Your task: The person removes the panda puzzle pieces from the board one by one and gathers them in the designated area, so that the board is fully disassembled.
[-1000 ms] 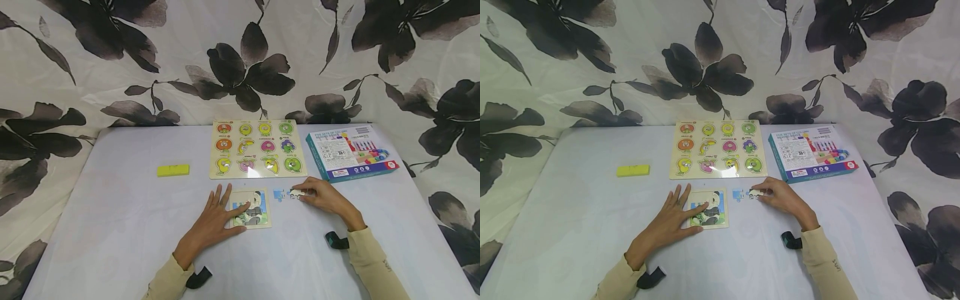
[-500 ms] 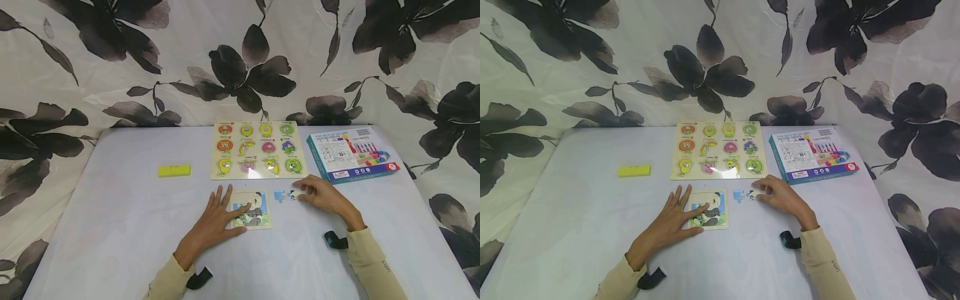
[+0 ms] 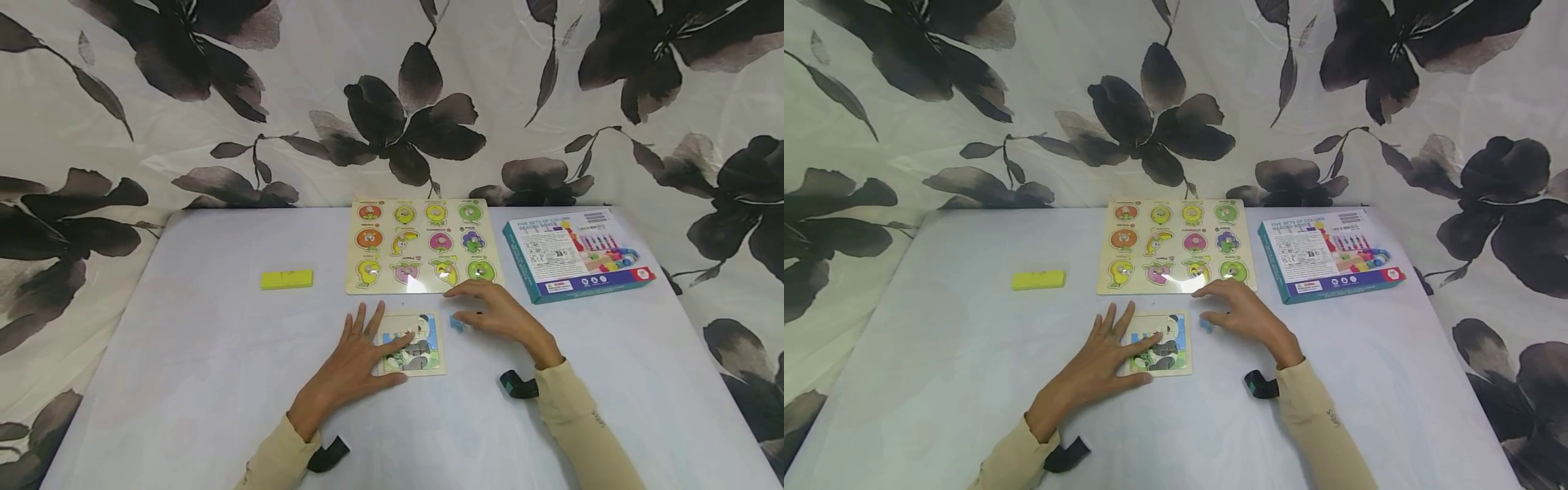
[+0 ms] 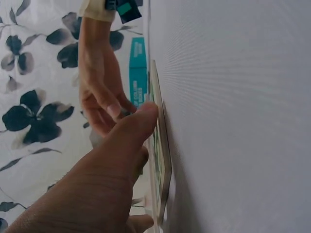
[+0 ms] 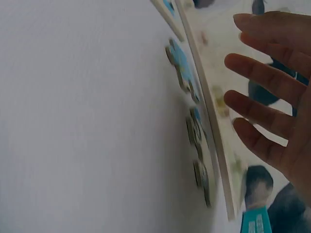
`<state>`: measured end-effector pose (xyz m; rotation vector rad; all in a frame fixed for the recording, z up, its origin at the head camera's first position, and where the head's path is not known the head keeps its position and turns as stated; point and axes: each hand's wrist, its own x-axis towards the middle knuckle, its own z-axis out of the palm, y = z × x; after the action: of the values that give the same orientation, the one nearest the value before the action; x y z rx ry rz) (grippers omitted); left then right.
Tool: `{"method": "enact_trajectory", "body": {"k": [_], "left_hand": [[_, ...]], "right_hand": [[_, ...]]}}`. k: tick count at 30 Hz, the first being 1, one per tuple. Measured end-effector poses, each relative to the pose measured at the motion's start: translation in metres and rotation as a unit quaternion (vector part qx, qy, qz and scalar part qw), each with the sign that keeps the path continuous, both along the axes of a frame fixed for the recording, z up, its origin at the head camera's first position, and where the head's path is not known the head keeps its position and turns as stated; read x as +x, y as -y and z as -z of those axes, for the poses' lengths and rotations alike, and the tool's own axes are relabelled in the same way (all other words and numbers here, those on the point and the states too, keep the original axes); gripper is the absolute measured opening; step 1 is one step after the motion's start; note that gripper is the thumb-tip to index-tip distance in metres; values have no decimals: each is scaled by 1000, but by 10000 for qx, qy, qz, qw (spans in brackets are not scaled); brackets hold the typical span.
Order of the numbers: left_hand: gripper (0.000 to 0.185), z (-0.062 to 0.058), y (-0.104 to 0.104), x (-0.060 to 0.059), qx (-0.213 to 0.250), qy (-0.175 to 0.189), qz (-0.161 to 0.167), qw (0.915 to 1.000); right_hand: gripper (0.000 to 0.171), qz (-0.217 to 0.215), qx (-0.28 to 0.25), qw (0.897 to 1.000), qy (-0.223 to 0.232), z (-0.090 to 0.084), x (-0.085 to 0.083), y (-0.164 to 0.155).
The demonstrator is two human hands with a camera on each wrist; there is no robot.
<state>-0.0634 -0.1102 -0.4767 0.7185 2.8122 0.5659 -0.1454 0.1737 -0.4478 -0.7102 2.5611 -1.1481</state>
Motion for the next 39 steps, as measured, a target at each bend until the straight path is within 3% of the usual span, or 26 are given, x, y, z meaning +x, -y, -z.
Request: {"method": "enact_trajectory", "body": {"k": [6, 14, 39], "left_hand": [[65, 1, -1, 0, -56, -114, 96, 9999], [65, 1, 0, 0, -99, -128, 121, 9998], [64, 2, -1, 0, -150, -115, 50, 9998]], "right_hand": [[38, -522, 142, 9985, -11, 4, 0, 19], [33, -1014, 592, 9925, -351, 9, 3, 33], [21, -830, 833, 9921, -449, 12, 11, 45]]}}
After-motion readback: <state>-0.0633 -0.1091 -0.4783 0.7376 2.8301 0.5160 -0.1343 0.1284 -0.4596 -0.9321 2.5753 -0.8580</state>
